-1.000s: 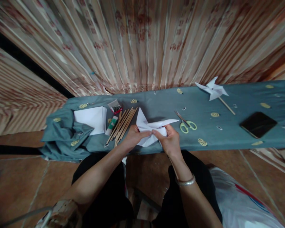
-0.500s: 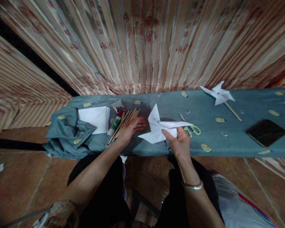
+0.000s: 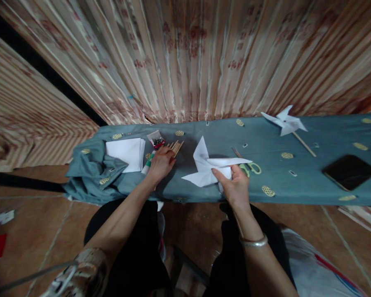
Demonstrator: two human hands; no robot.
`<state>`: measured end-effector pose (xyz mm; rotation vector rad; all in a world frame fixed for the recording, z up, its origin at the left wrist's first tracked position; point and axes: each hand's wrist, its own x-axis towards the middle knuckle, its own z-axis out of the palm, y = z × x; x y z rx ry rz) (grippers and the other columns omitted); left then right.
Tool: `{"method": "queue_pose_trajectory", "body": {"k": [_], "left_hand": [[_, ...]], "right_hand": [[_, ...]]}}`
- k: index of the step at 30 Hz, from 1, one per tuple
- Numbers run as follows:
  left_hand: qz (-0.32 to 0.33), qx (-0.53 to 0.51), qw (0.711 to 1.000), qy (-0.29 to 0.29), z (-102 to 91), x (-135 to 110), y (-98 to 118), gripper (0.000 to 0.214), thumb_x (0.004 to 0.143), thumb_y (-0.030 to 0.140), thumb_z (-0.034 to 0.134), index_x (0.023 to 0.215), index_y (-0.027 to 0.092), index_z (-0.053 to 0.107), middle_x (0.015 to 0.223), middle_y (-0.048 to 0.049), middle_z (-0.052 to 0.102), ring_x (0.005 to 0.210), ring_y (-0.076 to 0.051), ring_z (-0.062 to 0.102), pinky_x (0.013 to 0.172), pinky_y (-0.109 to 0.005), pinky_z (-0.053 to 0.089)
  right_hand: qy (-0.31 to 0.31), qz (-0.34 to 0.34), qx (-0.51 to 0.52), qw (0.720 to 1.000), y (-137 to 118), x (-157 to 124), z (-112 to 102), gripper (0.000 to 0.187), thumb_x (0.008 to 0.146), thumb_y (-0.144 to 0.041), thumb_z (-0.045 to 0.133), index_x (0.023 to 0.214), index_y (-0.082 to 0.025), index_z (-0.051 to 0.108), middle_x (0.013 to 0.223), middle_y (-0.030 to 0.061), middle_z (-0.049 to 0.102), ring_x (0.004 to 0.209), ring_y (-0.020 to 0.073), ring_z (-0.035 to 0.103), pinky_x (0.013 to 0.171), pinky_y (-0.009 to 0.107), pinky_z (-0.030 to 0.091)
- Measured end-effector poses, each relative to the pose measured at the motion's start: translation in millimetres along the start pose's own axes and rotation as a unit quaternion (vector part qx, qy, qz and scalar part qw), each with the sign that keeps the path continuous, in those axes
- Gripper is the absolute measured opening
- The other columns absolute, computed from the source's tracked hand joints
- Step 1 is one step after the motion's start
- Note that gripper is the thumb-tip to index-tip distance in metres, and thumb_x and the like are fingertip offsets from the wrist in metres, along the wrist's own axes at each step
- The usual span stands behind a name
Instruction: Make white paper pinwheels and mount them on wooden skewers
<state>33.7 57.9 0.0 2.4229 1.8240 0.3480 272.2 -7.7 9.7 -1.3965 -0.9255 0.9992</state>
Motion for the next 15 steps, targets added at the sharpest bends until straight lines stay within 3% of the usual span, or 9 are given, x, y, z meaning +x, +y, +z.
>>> {"method": "queue_pose_trajectory", "body": {"k": [7, 15], "left_hand": [[-0.003, 0.011, 1.000, 0.005, 2.3, 4.7, 0.3, 0.021, 0.087, 0.014, 0.055, 0.099, 0.012, 0.072, 0.110, -0.0136, 0.066, 0.109, -0.029, 0.056, 0.096, -0.040, 0.044], [-0.029, -0.015, 0.999, 0.017, 0.0, 8.8, -2.8, 0.016, 0.082, 0.015, 0.058, 0.082, 0.016, 0.075, 0.097, -0.0117, 0.069, 0.102, -0.028, 0.060, 0.095, -0.039, 0.045]], "right_hand": [[-0.030, -0.016, -0.011, 0.999, -1.2, -8.5, 0.6, 0.044, 0.060, -0.043, 0.085, 0.095, -0.020, 0.070, 0.092, 0.0056, 0.078, 0.077, 0.0238, 0.072, 0.077, 0.042, 0.059], [-0.030, -0.044, -0.039, 0.998, -0.5, -15.7, 6.7, 0.035, 0.065, -0.042, 0.080, 0.090, -0.021, 0.069, 0.082, 0.0026, 0.078, 0.069, 0.0211, 0.069, 0.067, 0.036, 0.058]]}}
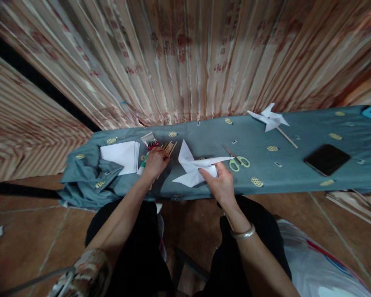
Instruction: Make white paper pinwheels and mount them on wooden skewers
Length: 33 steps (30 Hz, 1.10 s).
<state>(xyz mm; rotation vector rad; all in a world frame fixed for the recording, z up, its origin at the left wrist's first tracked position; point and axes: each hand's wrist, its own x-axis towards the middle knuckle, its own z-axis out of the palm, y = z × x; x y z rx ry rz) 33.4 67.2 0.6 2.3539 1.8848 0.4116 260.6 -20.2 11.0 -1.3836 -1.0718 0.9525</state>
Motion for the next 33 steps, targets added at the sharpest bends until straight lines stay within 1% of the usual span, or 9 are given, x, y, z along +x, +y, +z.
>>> {"method": "queue_pose_trajectory", "body": {"k": [7, 12, 16, 19, 22, 24, 26, 29, 33], "left_hand": [[0.001, -0.017, 1.000, 0.006, 0.7, 0.5, 0.7, 0.019, 0.080, 0.011, 0.057, 0.074, 0.015, 0.074, 0.089, -0.0135, 0.070, 0.099, -0.028, 0.063, 0.096, -0.040, 0.045], [-0.049, -0.182, 0.981, 0.038, -0.2, 1.1, 0.6, 0.012, 0.076, 0.015, 0.063, 0.071, 0.018, 0.073, 0.085, -0.0074, 0.073, 0.086, -0.022, 0.066, 0.084, -0.034, 0.051], [-0.090, -0.373, 0.922, 0.049, -7.7, -5.3, 11.7, 0.006, 0.070, 0.018, 0.065, 0.071, 0.017, 0.071, 0.080, -0.0041, 0.073, 0.077, -0.018, 0.067, 0.074, -0.030, 0.052], [-0.089, -0.539, 0.838, 0.009, -13.9, -15.3, 27.0, 0.013, 0.068, 0.028, 0.070, 0.073, 0.016, 0.069, 0.070, -0.0011, 0.070, 0.067, -0.016, 0.065, 0.069, -0.028, 0.052], [-0.116, -0.649, 0.750, -0.046, -18.4, -26.4, 41.8, 0.025, 0.061, 0.032, 0.078, 0.077, 0.015, 0.070, 0.064, 0.0011, 0.067, 0.059, -0.012, 0.061, 0.057, -0.023, 0.047], [-0.139, -0.683, 0.712, -0.085, -21.1, -32.6, 49.0, 0.030, 0.058, 0.033, 0.083, 0.077, 0.014, 0.071, 0.063, 0.0007, 0.066, 0.058, -0.010, 0.058, 0.054, -0.020, 0.043], [-0.157, -0.697, 0.691, -0.113, -23.6, -37.5, 53.8, 0.033, 0.055, 0.034, 0.087, 0.075, 0.013, 0.072, 0.062, 0.0005, 0.066, 0.057, -0.009, 0.057, 0.054, -0.019, 0.042], [-0.170, -0.703, 0.674, -0.149, -25.4, -43.3, 57.9, 0.035, 0.050, 0.033, 0.090, 0.076, 0.014, 0.074, 0.062, 0.0000, 0.067, 0.055, -0.008, 0.056, 0.052, -0.019, 0.040], [-0.157, -0.697, 0.677, -0.177, -21.2, -50.6, 60.0, 0.028, 0.053, 0.031, 0.089, 0.068, 0.013, 0.074, 0.058, -0.0010, 0.066, 0.053, -0.009, 0.055, 0.052, -0.020, 0.040]], "right_hand": [[0.007, -0.041, -0.060, 0.997, -5.7, -6.3, 0.0, 0.031, 0.071, -0.041, 0.076, 0.095, -0.022, 0.070, 0.084, 0.0015, 0.077, 0.069, 0.0190, 0.067, 0.066, 0.031, 0.053], [0.019, -0.064, -0.090, 0.994, -6.7, -8.0, -2.4, 0.036, 0.073, -0.043, 0.075, 0.103, -0.024, 0.069, 0.088, 0.0024, 0.077, 0.074, 0.0211, 0.069, 0.069, 0.033, 0.053], [0.033, -0.085, -0.116, 0.989, -14.8, -10.6, -4.3, 0.031, 0.077, -0.040, 0.073, 0.104, -0.026, 0.068, 0.090, 0.0033, 0.078, 0.079, 0.0236, 0.071, 0.072, 0.034, 0.056], [0.058, -0.126, -0.164, 0.977, -24.8, -14.7, -5.8, 0.027, 0.080, -0.037, 0.071, 0.104, -0.027, 0.068, 0.095, 0.0038, 0.078, 0.082, 0.0238, 0.073, 0.073, 0.034, 0.057], [0.080, -0.230, -0.216, 0.945, -31.6, -17.9, -7.8, 0.016, 0.084, -0.029, 0.066, 0.100, -0.026, 0.068, 0.102, 0.0038, 0.077, 0.088, 0.0216, 0.074, 0.080, 0.034, 0.058], [0.088, -0.306, -0.240, 0.917, -33.2, -18.9, -10.0, 0.014, 0.086, -0.024, 0.063, 0.100, -0.025, 0.067, 0.103, 0.0030, 0.078, 0.088, 0.0199, 0.074, 0.085, 0.034, 0.058], [0.093, -0.356, -0.261, 0.893, -33.7, -19.5, -13.2, 0.019, 0.087, -0.020, 0.062, 0.105, -0.024, 0.065, 0.098, 0.0019, 0.078, 0.086, 0.0188, 0.075, 0.088, 0.035, 0.058], [0.080, -0.391, -0.288, 0.870, -35.5, -20.7, -18.9, 0.025, 0.088, -0.016, 0.059, 0.111, -0.024, 0.064, 0.097, 0.0022, 0.078, 0.089, 0.0190, 0.074, 0.090, 0.037, 0.058], [0.062, -0.414, -0.311, 0.853, -40.8, -23.3, -24.6, 0.021, 0.087, -0.012, 0.057, 0.104, -0.023, 0.065, 0.101, 0.0039, 0.076, 0.095, 0.0196, 0.073, 0.090, 0.037, 0.058]]}}
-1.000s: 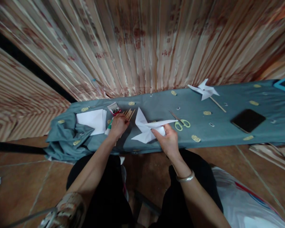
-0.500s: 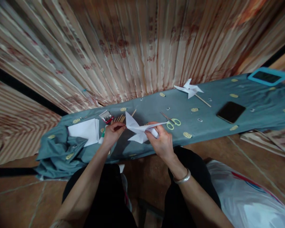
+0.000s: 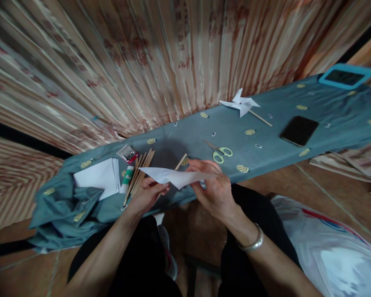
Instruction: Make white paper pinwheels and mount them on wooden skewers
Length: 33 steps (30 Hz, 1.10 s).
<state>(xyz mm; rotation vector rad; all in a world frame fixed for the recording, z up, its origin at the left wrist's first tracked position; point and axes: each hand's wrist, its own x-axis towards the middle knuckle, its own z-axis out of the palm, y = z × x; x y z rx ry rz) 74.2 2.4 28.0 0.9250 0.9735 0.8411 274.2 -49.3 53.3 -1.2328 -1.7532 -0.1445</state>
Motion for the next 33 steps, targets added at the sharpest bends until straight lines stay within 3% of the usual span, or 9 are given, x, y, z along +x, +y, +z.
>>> {"method": "queue_pose_trajectory", "body": {"k": [12, 25, 33], "left_hand": [[0.013, 0.031, 0.999, -0.033, -6.0, -3.3, -15.3, 0.019, 0.063, 0.031, 0.082, 0.070, 0.015, 0.076, 0.060, -0.0009, 0.067, 0.056, -0.010, 0.056, 0.057, -0.021, 0.043], [0.031, 0.077, 0.995, -0.053, -15.7, -4.2, -24.7, 0.021, 0.071, 0.034, 0.077, 0.064, 0.015, 0.073, 0.063, -0.0025, 0.067, 0.062, -0.012, 0.056, 0.064, -0.024, 0.044], [0.036, 0.073, 0.996, -0.035, -11.0, -9.6, -14.9, 0.015, 0.066, 0.025, 0.077, 0.057, 0.015, 0.070, 0.061, -0.0019, 0.067, 0.061, -0.012, 0.057, 0.066, -0.024, 0.045]], "right_hand": [[0.010, -0.020, -0.016, 1.000, -1.6, 0.6, -8.6, 0.023, 0.086, -0.011, 0.062, 0.105, -0.024, 0.062, 0.099, 0.0037, 0.076, 0.094, 0.0199, 0.073, 0.093, 0.037, 0.058], [0.023, -0.011, 0.041, 0.999, -3.5, 0.6, -10.1, 0.054, 0.083, -0.005, 0.063, 0.132, -0.026, 0.053, 0.091, 0.0020, 0.076, 0.088, 0.0214, 0.072, 0.091, 0.042, 0.057], [0.028, -0.007, 0.050, 0.998, -6.2, 1.6, -8.5, 0.049, 0.084, -0.005, 0.061, 0.129, -0.025, 0.056, 0.089, 0.0014, 0.076, 0.085, 0.0196, 0.072, 0.091, 0.039, 0.056]]}}
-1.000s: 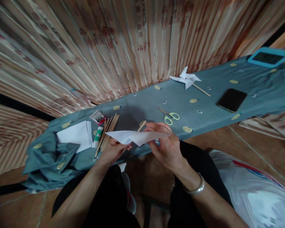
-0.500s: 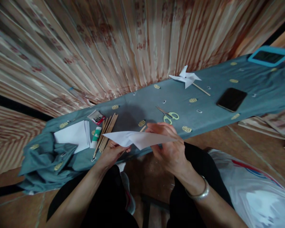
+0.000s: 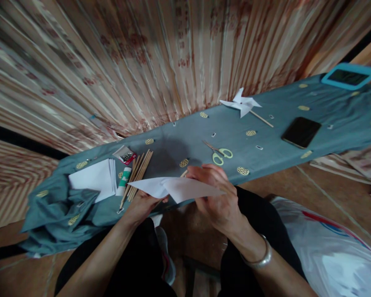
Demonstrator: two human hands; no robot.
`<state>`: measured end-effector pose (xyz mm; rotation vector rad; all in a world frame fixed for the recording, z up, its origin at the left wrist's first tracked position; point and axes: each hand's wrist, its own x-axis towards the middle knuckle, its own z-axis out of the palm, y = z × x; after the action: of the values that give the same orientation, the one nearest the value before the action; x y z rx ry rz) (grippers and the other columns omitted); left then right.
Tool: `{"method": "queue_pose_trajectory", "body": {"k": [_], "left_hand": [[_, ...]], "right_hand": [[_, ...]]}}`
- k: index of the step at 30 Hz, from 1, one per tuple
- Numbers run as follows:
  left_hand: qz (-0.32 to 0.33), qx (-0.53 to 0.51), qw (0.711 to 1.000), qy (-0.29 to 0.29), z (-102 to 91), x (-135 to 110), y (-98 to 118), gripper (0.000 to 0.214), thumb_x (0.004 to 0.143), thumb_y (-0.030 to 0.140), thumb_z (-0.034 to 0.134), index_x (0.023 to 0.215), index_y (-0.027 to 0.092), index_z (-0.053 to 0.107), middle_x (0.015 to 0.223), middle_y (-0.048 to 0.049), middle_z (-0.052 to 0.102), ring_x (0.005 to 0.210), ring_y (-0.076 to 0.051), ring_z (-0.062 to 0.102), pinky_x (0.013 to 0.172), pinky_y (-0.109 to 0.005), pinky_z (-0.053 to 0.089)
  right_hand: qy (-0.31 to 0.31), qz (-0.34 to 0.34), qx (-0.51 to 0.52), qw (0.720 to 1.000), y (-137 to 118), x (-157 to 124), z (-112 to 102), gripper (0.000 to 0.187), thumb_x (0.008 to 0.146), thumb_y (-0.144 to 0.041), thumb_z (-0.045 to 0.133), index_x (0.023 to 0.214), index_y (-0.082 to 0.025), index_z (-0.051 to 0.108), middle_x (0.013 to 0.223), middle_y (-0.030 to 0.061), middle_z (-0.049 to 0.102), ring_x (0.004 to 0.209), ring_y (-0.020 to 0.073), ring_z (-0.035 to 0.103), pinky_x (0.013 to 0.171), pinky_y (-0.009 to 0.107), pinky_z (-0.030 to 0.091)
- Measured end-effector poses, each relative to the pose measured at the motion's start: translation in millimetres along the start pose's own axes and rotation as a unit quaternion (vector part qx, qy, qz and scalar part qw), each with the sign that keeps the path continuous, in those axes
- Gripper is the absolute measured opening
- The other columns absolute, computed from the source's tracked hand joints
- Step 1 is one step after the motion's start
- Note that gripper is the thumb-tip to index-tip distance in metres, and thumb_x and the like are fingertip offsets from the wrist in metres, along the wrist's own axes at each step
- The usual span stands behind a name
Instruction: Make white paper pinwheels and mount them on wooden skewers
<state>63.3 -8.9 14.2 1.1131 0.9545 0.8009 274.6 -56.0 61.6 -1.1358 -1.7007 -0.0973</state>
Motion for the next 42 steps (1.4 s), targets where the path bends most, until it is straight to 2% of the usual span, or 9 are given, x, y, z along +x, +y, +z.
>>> {"method": "queue_pose_trajectory", "body": {"k": [5, 14, 22, 28, 32, 38, 42], "left_hand": [[-0.007, 0.001, 1.000, 0.015, 2.4, -2.2, 6.5, 0.009, 0.063, 0.021, 0.076, 0.058, 0.015, 0.071, 0.060, -0.0009, 0.068, 0.063, -0.013, 0.058, 0.068, -0.024, 0.047], [-0.015, 0.003, 1.000, 0.021, 0.6, -0.9, 1.9, 0.006, 0.061, 0.019, 0.076, 0.058, 0.016, 0.073, 0.062, -0.0020, 0.069, 0.065, -0.014, 0.061, 0.069, -0.025, 0.049], [-0.017, 0.012, 1.000, 0.017, 2.7, -1.5, 7.9, 0.011, 0.062, 0.023, 0.077, 0.058, 0.015, 0.071, 0.060, -0.0016, 0.067, 0.063, -0.013, 0.058, 0.068, -0.026, 0.047], [-0.027, 0.034, 0.999, 0.018, 1.8, -1.7, 8.3, 0.012, 0.061, 0.024, 0.078, 0.057, 0.015, 0.070, 0.060, -0.0028, 0.067, 0.063, -0.015, 0.058, 0.065, -0.027, 0.047], [-0.024, 0.030, 0.999, 0.019, -0.3, -1.9, 5.6, 0.012, 0.060, 0.024, 0.079, 0.059, 0.015, 0.071, 0.061, -0.0029, 0.068, 0.064, -0.015, 0.059, 0.066, -0.027, 0.047], [-0.015, 0.039, 0.999, 0.025, 1.7, -1.7, 9.2, 0.019, 0.060, 0.030, 0.081, 0.056, 0.016, 0.070, 0.060, -0.0021, 0.066, 0.062, -0.014, 0.058, 0.064, -0.026, 0.046], [-0.021, 0.032, 0.999, 0.023, 1.8, -1.7, 9.0, 0.016, 0.060, 0.028, 0.080, 0.055, 0.016, 0.070, 0.060, -0.0022, 0.066, 0.063, -0.014, 0.058, 0.065, -0.025, 0.046]], "right_hand": [[-0.006, 0.013, 0.000, 1.000, 0.1, -1.8, 0.0, 0.046, 0.086, -0.009, 0.061, 0.129, -0.027, 0.055, 0.090, 0.0009, 0.076, 0.087, 0.0204, 0.073, 0.090, 0.041, 0.057], [-0.017, 0.028, -0.014, 0.999, -1.1, -4.0, 0.3, 0.040, 0.087, -0.012, 0.060, 0.123, -0.028, 0.057, 0.089, 0.0004, 0.077, 0.087, 0.0210, 0.074, 0.090, 0.041, 0.057], [-0.017, 0.020, -0.007, 1.000, 0.2, -3.8, 0.7, 0.046, 0.085, -0.008, 0.061, 0.126, -0.027, 0.056, 0.085, -0.0005, 0.077, 0.085, 0.0204, 0.073, 0.090, 0.040, 0.058], [-0.038, 0.053, -0.010, 0.998, -0.1, -2.1, -2.4, 0.039, 0.084, -0.012, 0.061, 0.121, -0.027, 0.060, 0.091, 0.0022, 0.078, 0.089, 0.0232, 0.074, 0.089, 0.042, 0.060], [-0.021, 0.073, 0.021, 0.997, -0.5, -4.1, -1.3, 0.040, 0.084, -0.012, 0.063, 0.121, -0.026, 0.059, 0.090, 0.0018, 0.077, 0.085, 0.0219, 0.075, 0.090, 0.041, 0.059], [-0.028, 0.083, 0.039, 0.995, -0.1, -6.5, -0.9, 0.035, 0.084, -0.013, 0.061, 0.117, -0.026, 0.062, 0.090, 0.0028, 0.076, 0.085, 0.0221, 0.075, 0.090, 0.041, 0.060], [-0.032, 0.082, 0.026, 0.996, 0.2, -7.5, -1.3, 0.037, 0.083, -0.013, 0.062, 0.118, -0.026, 0.061, 0.092, 0.0029, 0.076, 0.090, 0.0231, 0.074, 0.092, 0.043, 0.059]]}}
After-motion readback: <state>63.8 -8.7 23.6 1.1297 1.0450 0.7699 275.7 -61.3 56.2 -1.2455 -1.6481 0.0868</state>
